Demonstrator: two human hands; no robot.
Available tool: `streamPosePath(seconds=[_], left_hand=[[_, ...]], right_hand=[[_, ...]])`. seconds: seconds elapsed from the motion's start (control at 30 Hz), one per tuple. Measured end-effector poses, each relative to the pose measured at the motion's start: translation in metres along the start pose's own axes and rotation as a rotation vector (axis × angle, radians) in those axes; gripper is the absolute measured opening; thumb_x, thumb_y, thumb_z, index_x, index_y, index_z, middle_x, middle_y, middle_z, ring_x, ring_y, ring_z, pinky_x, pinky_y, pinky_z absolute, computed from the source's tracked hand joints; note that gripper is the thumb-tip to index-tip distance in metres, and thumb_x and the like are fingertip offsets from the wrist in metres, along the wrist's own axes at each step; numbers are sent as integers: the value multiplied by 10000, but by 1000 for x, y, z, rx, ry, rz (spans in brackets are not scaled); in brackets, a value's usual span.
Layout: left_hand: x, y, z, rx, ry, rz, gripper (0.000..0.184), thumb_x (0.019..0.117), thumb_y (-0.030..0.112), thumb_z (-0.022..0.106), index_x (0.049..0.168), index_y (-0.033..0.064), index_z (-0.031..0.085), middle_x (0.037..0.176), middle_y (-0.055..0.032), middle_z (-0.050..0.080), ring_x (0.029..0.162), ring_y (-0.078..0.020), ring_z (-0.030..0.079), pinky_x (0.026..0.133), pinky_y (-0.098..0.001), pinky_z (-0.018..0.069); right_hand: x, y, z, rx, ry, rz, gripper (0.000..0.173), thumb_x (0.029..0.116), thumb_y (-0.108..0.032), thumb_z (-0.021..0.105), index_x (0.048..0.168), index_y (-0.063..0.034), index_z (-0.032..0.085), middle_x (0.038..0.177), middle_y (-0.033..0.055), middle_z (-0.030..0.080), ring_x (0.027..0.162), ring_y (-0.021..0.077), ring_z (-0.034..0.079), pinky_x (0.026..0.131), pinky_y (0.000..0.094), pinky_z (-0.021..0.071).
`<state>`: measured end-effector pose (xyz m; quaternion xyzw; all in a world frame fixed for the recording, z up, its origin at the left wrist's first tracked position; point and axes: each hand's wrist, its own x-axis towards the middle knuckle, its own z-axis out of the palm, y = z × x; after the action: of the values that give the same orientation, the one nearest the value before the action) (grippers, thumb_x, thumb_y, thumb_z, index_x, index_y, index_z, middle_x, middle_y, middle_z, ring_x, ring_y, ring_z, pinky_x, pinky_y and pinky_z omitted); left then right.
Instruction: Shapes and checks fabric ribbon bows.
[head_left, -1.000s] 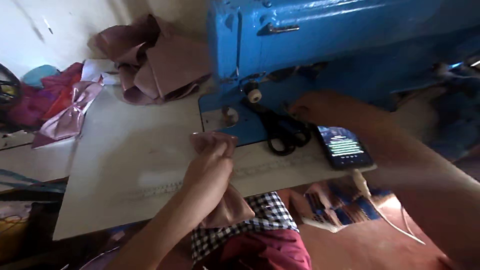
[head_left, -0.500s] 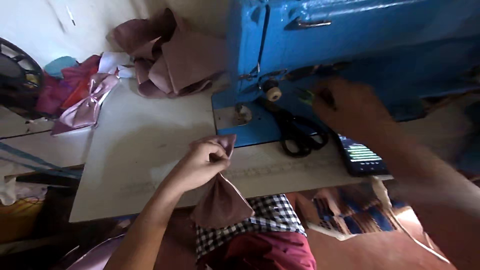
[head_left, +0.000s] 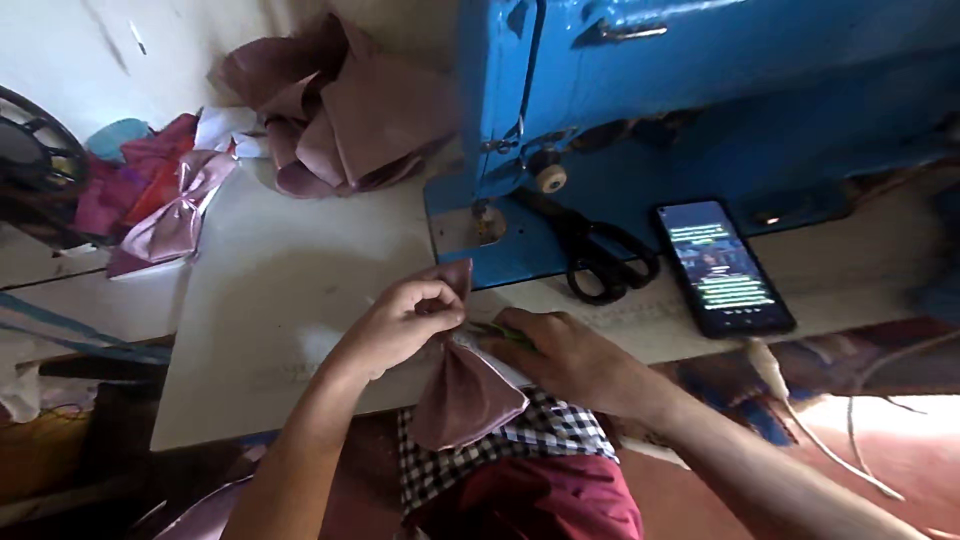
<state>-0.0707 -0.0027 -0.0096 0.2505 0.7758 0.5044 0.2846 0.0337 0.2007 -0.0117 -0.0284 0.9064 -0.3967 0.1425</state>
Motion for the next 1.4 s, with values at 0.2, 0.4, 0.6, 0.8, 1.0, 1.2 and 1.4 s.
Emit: streamPosePath(seconds=[0.2, 0.4, 0.6, 0.8, 1.0, 1.2, 1.4], left_hand=[[0, -1, 1, -7, 7, -12, 49, 966, 62, 663, 939, 53, 704, 991, -26, 673, 903, -78, 645, 829, -262, 561], [0, -1, 2, 19, 7, 21, 56, 966, 83, 662, 945, 56, 707, 1052, -21, 671, 953, -58, 641, 857, -253, 555], [1, -7, 5, -12, 70, 106, 79, 966, 123, 640, 981, 69, 696, 1044, 14, 681, 893, -30, 665, 798, -215, 581], [5, -6, 17, 311, 258, 335, 169, 928, 237, 660, 938, 89, 741, 1051, -14, 674, 917, 7, 642, 739, -132, 537], [-11, 22, 41, 335, 322, 656, 199, 979, 275, 646, 951, 107, 750, 1001, 10, 624, 892, 69, 575, 768, -69, 479], [-29, 31, 41, 274, 385, 706, 178, 1031, 291, 606, 997, 141, 695, 1046, 55, 600, 914, 85, 561, 755, -60, 473], [-32, 19, 51, 350, 399, 665, 195, 1011, 267, 620, 967, 108, 724, 1042, -5, 615, 943, 62, 551, 763, -62, 440]], right_hand=[[19, -17, -7, -107, -130, 105, 425, 1060, -429, 514, 1083, -28, 654, 895, 142, 635, 846, 295, 626, 737, 504, 492], [25, -18, -6, -79, -122, 52, 390, 1052, -389, 522, 1030, -30, 672, 864, 135, 632, 827, 295, 615, 722, 523, 469], [-1, -1, 1, -258, 224, 32, 407, 1033, -364, 571, 1117, 19, 681, 1028, 227, 698, 970, 416, 692, 778, 582, 543], [-6, 32, 30, -416, 751, -249, 328, 923, -289, 706, 1145, -52, 746, 1141, 174, 708, 1053, 384, 676, 832, 527, 557], [-15, 8, 7, 453, 436, -514, 340, 979, -76, 648, 1283, 73, 617, 995, 114, 724, 754, 41, 654, 700, 182, 549], [-37, 23, -15, 158, 508, -675, 178, 1011, -77, 592, 997, 38, 727, 858, 97, 722, 773, 34, 647, 750, 128, 515], [-56, 37, -33, -278, 520, -584, 198, 1010, -117, 579, 1037, -60, 767, 904, 67, 753, 861, 174, 708, 805, 286, 563]])
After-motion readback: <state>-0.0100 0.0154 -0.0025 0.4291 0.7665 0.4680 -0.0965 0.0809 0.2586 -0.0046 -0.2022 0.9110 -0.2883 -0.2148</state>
